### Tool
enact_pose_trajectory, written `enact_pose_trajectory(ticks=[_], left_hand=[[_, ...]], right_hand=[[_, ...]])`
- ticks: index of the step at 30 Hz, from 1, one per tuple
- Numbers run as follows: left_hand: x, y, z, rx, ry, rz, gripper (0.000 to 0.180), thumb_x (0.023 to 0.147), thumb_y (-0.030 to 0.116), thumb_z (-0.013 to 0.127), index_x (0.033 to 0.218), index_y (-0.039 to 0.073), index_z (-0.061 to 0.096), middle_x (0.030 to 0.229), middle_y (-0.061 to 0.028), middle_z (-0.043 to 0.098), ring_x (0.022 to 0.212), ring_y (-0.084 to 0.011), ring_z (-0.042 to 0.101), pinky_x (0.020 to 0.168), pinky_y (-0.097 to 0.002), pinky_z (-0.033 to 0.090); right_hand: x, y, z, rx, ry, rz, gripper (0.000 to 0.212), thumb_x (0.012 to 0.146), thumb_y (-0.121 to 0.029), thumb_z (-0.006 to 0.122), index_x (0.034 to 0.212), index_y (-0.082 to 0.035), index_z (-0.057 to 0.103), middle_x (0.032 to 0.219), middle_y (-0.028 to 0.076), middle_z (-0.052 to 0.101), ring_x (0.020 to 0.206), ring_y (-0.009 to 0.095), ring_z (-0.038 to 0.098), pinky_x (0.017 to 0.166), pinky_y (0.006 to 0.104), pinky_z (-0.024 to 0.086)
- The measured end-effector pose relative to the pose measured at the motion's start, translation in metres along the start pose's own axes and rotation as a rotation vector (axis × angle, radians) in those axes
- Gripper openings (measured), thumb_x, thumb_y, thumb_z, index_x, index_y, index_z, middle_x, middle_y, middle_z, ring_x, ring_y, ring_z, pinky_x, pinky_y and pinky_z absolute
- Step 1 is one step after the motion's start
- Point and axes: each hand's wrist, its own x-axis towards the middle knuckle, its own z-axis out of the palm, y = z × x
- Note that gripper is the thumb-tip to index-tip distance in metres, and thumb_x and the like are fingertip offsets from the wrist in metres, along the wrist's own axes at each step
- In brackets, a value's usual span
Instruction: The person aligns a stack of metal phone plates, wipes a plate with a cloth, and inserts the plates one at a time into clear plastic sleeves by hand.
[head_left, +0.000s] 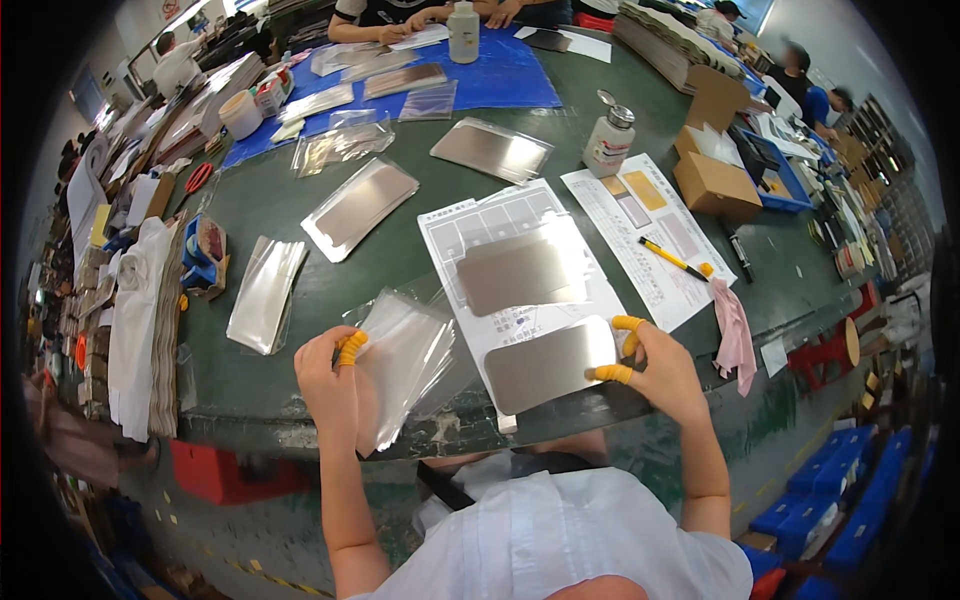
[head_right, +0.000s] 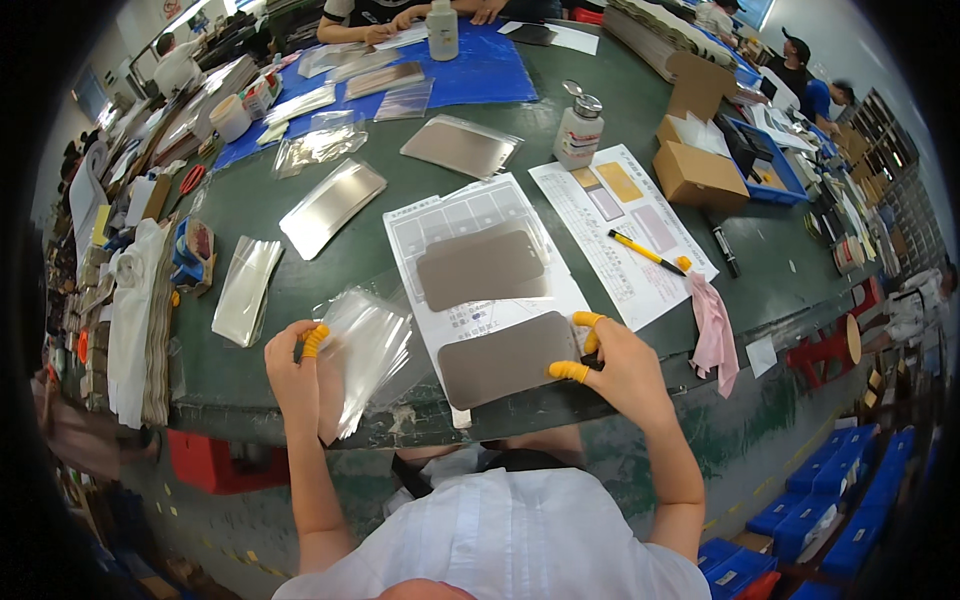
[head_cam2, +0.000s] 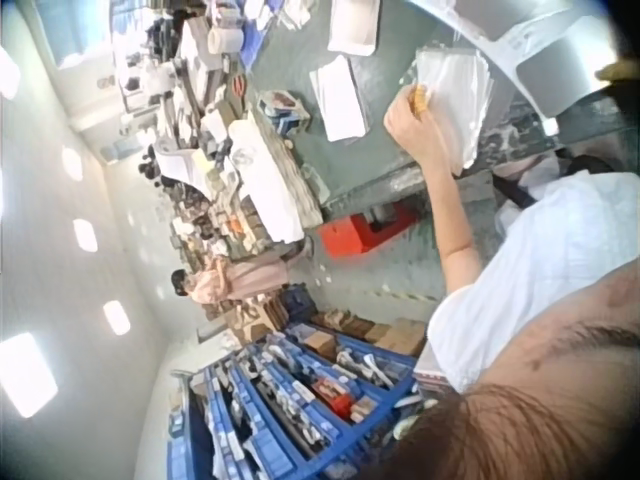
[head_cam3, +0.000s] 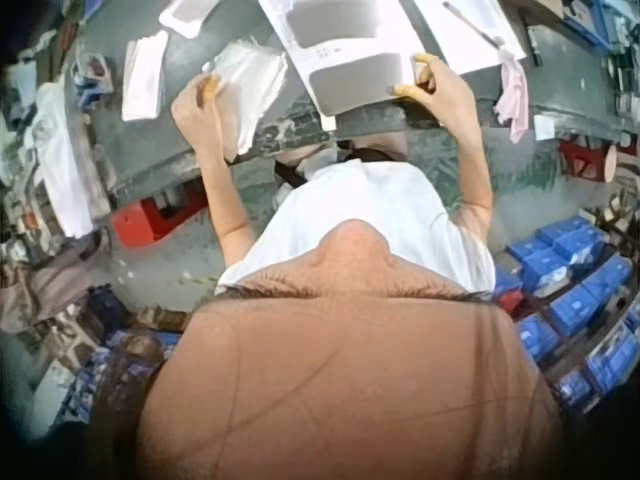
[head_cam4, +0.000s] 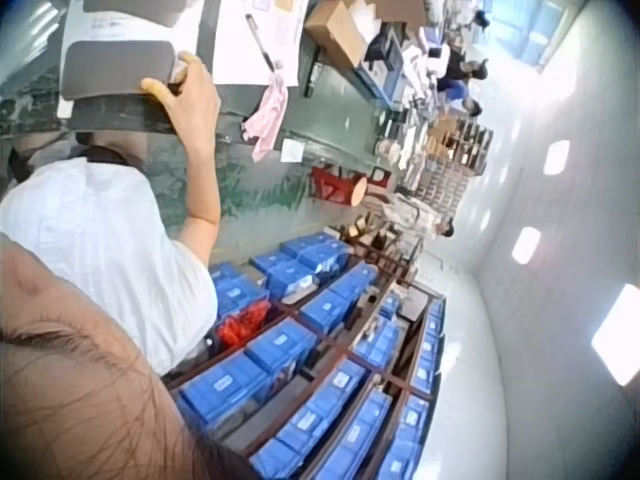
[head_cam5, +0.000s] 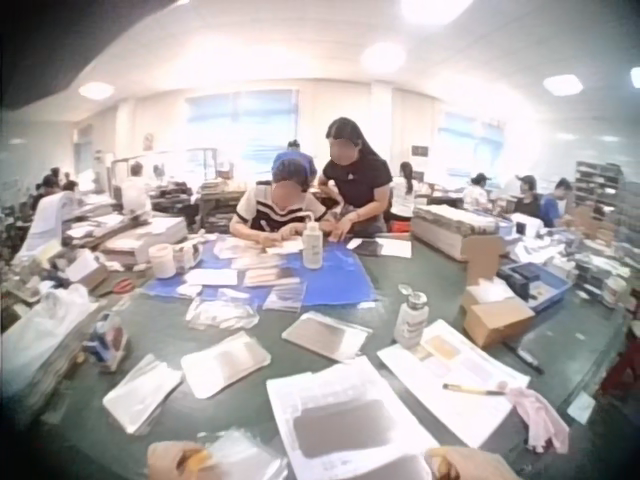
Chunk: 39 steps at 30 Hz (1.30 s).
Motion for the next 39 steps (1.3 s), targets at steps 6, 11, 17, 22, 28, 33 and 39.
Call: enact_pose_trajectory(ticks=[6, 11, 17, 22, 28, 33, 39], left_hand=[[0.004, 0.005, 0.004, 0.109, 0.156, 0.222, 0.03, 0.073, -0.01, 0.05, 0.096, 0.005, 0.062, 0.097, -0.0089, 0.061, 0.098, -0.0249, 0.055, 0.089, -0.0325, 0.041], [0.004, 0.008, 0.005, -0.248, 0.108, 0.003, 0.035, 0.072, -0.011, 0.047, 0.101, 0.005, 0.059, 0.095, -0.013, 0.06, 0.09, -0.0294, 0.058, 0.083, -0.0322, 0.045], [0.003, 0.003, 0.004, -0.038, 0.074, 0.0, 0.032, 0.073, -0.011, 0.049, 0.1, 0.002, 0.057, 0.097, -0.0141, 0.059, 0.093, -0.03, 0.059, 0.084, -0.0353, 0.044], [0.007, -0.006, 0.003, 0.127, 0.274, 0.317, 0.036, 0.074, -0.01, 0.049, 0.108, 0.002, 0.053, 0.105, -0.0161, 0.056, 0.091, -0.0293, 0.058, 0.082, -0.0361, 0.045], [0.007, 0.003, 0.004, -0.408, 0.179, 0.067, 0.04, 0.084, -0.01, 0.04, 0.121, 0.002, 0.045, 0.102, -0.0088, 0.053, 0.084, -0.0148, 0.051, 0.073, -0.0246, 0.041], [0.013, -0.007, 0.016, -0.56, -0.058, -0.041, 0.05, 0.083, -0.012, 0.039, 0.131, 0.002, 0.041, 0.097, -0.0042, 0.051, 0.073, -0.0076, 0.048, 0.062, -0.0179, 0.039], [0.015, 0.01, 0.01, -0.912, -0.291, -0.206, 0.037, 0.085, -0.008, 0.051, 0.121, -0.002, 0.044, 0.096, -0.0088, 0.056, 0.084, -0.0176, 0.061, 0.073, -0.026, 0.05]], right_hand=[[-0.008, 0.017, 0.015, 0.166, 0.071, 0.076, 0.029, 0.074, -0.014, 0.074, 0.095, -0.001, 0.059, 0.074, 0.007, 0.051, 0.059, 0.018, 0.047, 0.055, 0.0285, 0.041], [-0.009, 0.012, 0.015, 0.404, 0.19, 0.057, 0.031, 0.077, -0.007, 0.071, 0.105, -0.002, 0.059, 0.078, 0.004, 0.05, 0.06, 0.01, 0.045, 0.054, 0.0239, 0.038], [-0.008, 0.025, 0.025, 1.072, 0.15, 0.059, 0.028, 0.089, 0.001, 0.054, 0.117, 0.002, 0.054, 0.093, 0.0, 0.052, 0.075, 0.004, 0.047, 0.056, 0.016, 0.037], [-0.008, 0.031, 0.027, 1.134, 0.114, 0.055, 0.026, 0.091, -0.002, 0.052, 0.117, 0.0, 0.053, 0.094, 0.002, 0.053, 0.07, 0.004, 0.046, 0.052, 0.0172, 0.036], [-0.01, 0.026, 0.03, 1.275, 0.176, 0.104, 0.022, 0.094, -0.009, 0.05, 0.114, -0.001, 0.054, 0.089, 0.003, 0.056, 0.055, 0.007, 0.047, 0.046, 0.0184, 0.037], [-0.002, 0.027, 0.032, 1.391, 0.287, 0.05, 0.025, 0.095, -0.007, 0.044, 0.119, -0.001, 0.049, 0.09, 0.005, 0.055, 0.057, 0.01, 0.051, 0.048, 0.0211, 0.043], [0.003, 0.019, 0.033, 1.433, 0.397, 0.007, 0.024, 0.096, -0.009, 0.043, 0.119, -0.001, 0.048, 0.084, 0.005, 0.055, 0.056, 0.009, 0.052, 0.05, 0.0209, 0.044]])
